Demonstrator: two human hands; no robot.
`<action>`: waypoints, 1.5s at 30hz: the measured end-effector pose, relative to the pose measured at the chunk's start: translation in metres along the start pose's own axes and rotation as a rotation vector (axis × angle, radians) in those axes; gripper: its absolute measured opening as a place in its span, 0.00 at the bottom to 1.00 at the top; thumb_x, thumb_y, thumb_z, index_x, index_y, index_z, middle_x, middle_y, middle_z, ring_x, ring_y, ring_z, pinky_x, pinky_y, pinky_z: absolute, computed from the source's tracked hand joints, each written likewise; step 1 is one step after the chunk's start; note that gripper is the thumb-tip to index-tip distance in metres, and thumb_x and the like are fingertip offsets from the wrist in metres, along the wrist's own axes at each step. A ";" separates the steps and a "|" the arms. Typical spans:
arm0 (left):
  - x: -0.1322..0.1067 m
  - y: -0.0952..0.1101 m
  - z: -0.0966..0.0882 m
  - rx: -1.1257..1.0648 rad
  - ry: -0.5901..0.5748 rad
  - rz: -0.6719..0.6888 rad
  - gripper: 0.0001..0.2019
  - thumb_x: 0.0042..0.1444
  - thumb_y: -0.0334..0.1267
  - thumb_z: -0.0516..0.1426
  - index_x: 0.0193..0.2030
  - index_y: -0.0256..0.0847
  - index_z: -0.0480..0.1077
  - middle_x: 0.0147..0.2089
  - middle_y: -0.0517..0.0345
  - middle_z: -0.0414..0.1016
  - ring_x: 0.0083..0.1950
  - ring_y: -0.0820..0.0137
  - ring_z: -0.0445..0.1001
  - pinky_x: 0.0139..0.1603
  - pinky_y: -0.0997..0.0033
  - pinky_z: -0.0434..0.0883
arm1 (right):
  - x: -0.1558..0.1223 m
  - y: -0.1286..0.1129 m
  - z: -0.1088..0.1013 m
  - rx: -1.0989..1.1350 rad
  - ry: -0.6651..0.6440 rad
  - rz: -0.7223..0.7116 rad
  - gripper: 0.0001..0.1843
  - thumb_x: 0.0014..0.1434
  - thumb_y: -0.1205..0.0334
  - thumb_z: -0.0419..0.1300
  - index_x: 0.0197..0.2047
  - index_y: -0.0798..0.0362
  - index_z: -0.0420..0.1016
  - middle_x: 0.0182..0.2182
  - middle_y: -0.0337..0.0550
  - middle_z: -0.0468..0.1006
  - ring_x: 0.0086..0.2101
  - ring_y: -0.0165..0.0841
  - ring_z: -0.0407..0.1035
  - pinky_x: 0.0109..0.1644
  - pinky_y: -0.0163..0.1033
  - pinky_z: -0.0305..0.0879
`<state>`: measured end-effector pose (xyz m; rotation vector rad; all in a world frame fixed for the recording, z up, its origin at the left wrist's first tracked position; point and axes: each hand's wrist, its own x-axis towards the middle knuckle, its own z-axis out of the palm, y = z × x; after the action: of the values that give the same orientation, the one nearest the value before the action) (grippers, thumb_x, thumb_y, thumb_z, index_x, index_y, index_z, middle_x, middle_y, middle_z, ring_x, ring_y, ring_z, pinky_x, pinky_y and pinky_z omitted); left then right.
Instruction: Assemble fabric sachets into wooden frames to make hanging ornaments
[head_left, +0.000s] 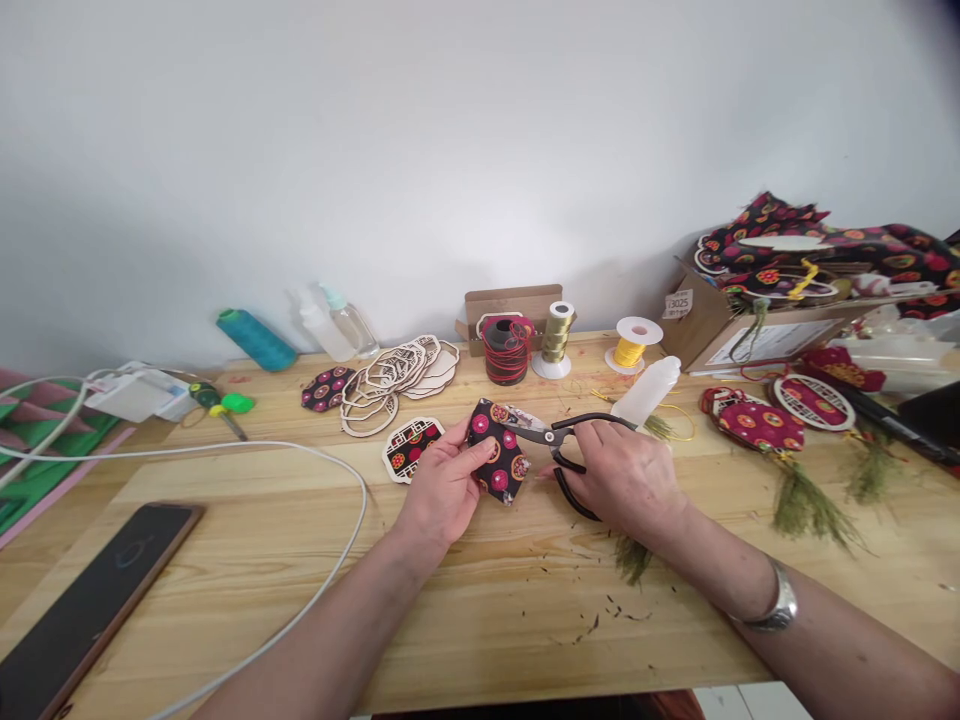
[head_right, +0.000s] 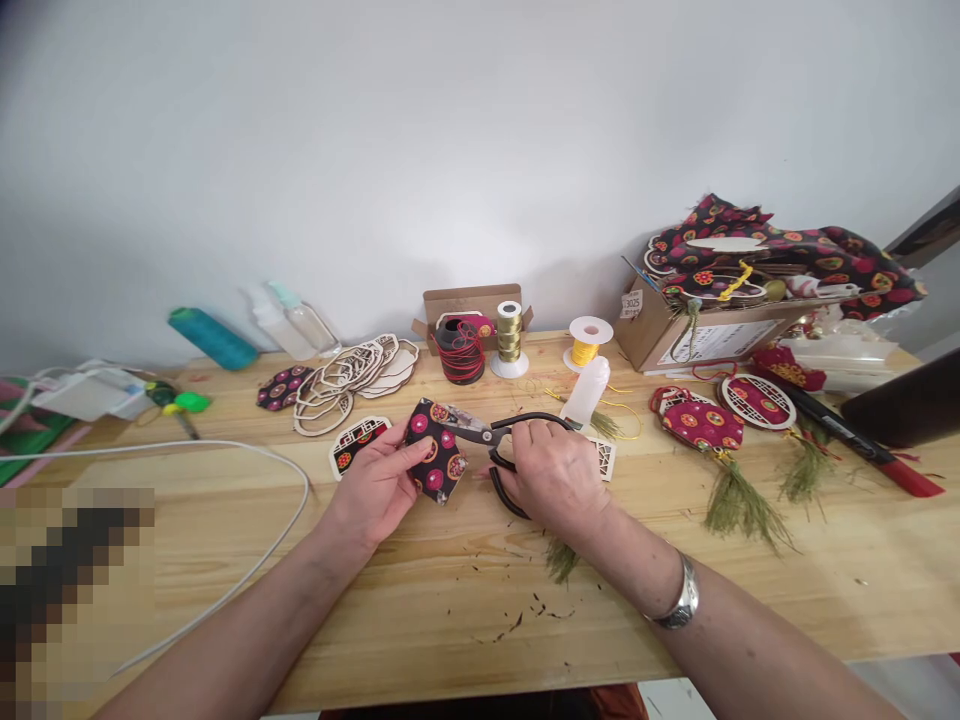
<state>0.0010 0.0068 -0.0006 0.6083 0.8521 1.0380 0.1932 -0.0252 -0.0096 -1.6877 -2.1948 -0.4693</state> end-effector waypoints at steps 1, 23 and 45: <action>0.000 0.000 0.000 0.000 0.002 -0.002 0.17 0.42 0.28 0.68 0.42 0.36 0.76 0.35 0.56 0.81 0.31 0.70 0.77 0.33 0.70 0.76 | 0.000 -0.001 0.000 -0.001 -0.011 0.009 0.19 0.59 0.49 0.55 0.30 0.57 0.73 0.25 0.48 0.77 0.26 0.36 0.69 0.28 0.39 0.45; -0.002 -0.004 0.003 0.039 0.010 0.066 0.18 0.39 0.31 0.69 0.40 0.37 0.77 0.32 0.59 0.80 0.30 0.73 0.76 0.32 0.74 0.73 | 0.000 -0.009 -0.002 -0.053 -0.137 0.073 0.19 0.61 0.51 0.53 0.29 0.58 0.73 0.24 0.51 0.77 0.24 0.39 0.71 0.25 0.39 0.41; 0.000 0.001 -0.001 -0.027 0.001 0.009 0.17 0.42 0.28 0.67 0.42 0.35 0.76 0.35 0.55 0.81 0.31 0.68 0.79 0.33 0.68 0.77 | 0.011 0.004 -0.002 0.167 -0.449 0.273 0.23 0.60 0.41 0.51 0.31 0.52 0.71 0.27 0.46 0.81 0.26 0.37 0.73 0.26 0.37 0.47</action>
<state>0.0000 0.0069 -0.0002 0.5894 0.8362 1.0565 0.1949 -0.0157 -0.0023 -2.1100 -2.1557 0.1785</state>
